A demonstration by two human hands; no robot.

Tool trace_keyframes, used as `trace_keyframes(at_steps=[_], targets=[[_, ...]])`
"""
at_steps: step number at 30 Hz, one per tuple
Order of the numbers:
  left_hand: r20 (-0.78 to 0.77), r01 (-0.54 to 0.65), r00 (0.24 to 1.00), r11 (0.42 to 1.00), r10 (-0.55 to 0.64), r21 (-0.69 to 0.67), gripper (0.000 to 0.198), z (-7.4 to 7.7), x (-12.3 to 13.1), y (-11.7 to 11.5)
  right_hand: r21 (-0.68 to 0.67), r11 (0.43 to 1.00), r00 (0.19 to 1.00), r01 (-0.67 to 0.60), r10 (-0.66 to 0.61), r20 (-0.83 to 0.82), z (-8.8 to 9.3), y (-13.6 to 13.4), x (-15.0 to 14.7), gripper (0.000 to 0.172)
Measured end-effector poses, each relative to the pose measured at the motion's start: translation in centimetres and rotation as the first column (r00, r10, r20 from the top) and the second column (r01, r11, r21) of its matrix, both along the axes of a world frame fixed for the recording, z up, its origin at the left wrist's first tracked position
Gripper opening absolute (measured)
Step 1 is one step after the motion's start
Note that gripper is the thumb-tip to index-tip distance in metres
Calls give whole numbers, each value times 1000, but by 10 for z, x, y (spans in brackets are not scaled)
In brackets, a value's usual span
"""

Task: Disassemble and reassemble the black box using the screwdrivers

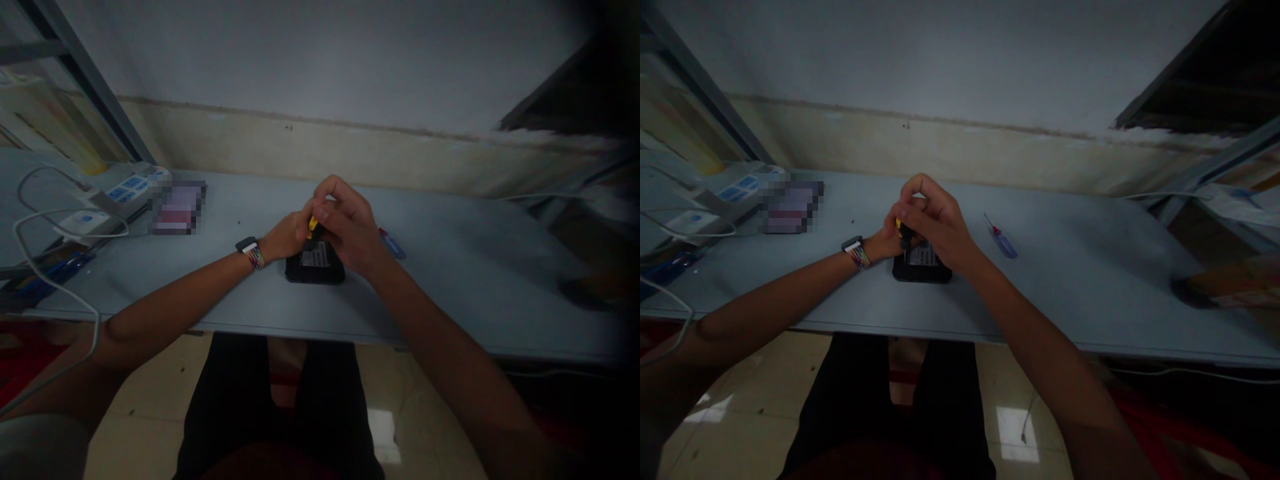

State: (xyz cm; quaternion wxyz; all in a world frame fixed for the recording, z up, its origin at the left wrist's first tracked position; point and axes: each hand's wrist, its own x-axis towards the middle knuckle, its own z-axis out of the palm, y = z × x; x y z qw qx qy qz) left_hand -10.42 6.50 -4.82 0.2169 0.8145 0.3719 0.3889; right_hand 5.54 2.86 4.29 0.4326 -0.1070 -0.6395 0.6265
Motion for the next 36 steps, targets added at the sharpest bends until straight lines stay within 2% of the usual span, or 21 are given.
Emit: trace_keyframes(at_steps=[2, 4, 7, 10, 14, 19, 25, 27, 36], targets=[[31, -6, 1000, 1000, 6, 23, 41, -5, 0, 3, 19, 999, 999, 38, -38, 1, 0, 1, 0, 39], [51, 18, 998, 998, -21, 54, 43, -8, 0, 4, 46, 997, 998, 64, -64, -3, 1, 1, 0, 34], [27, 51, 998, 996, -53, 75, 33, -10, -2, 5, 111, 990, 996, 90, -91, 4, 3, 1, 0, 27], [-2, 25, 1000, 998, -25, 59, 25, -9, -3, 6, 160, 981, 993, 110, -116, 26, 4, 1, 0, 35], [-24, 53, 998, 997, -52, 49, 17, -3, -1, 4, 135, 986, 994, 99, -103, 21, 2, -1, 1, 39], [-19, 54, 998, 997, -53, 50, 20, 4, 0, 0, 104, 992, 998, 67, -69, 13, 0, -3, -1, 36], [30, 29, 999, 998, -30, 49, 46, -5, 0, 3, -27, 998, 997, 60, -59, 42, 1, -5, -2, 48], [41, 21, 999, 999, -22, 28, 48, -7, 0, 4, -39, 996, 995, 83, -80, 56, 2, -5, -1, 48], [-18, 57, 998, 998, -57, -9, 26, -3, -4, 2, 75, 992, 994, 105, -108, 35, 4, -3, 1, 31]])
